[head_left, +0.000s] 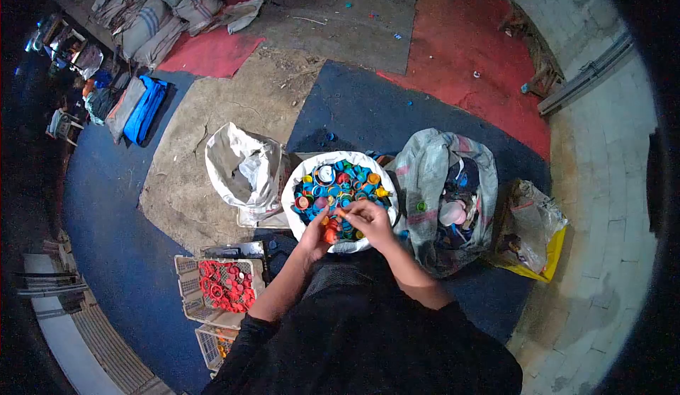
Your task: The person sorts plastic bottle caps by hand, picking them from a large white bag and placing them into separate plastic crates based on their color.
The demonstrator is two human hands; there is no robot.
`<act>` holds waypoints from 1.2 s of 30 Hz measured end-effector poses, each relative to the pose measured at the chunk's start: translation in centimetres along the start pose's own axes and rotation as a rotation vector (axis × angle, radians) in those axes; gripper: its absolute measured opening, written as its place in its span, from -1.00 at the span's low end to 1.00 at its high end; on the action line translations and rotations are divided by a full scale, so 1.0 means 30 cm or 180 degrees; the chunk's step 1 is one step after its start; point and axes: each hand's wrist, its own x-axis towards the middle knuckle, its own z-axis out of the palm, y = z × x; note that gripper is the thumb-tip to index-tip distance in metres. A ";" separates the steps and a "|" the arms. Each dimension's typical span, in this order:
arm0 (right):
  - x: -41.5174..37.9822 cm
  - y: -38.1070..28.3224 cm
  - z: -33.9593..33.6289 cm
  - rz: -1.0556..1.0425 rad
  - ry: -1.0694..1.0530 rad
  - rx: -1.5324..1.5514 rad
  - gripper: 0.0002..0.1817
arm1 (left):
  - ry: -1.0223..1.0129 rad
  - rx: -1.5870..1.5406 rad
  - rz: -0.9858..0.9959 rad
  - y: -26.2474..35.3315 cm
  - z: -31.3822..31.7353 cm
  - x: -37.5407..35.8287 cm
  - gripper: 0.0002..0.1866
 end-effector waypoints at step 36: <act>-0.064 0.404 -0.309 0.0464 0.0802 -0.2116 -0.86 | 0.0067 -0.1523 0.0585 -0.059 -0.208 -0.161 -0.57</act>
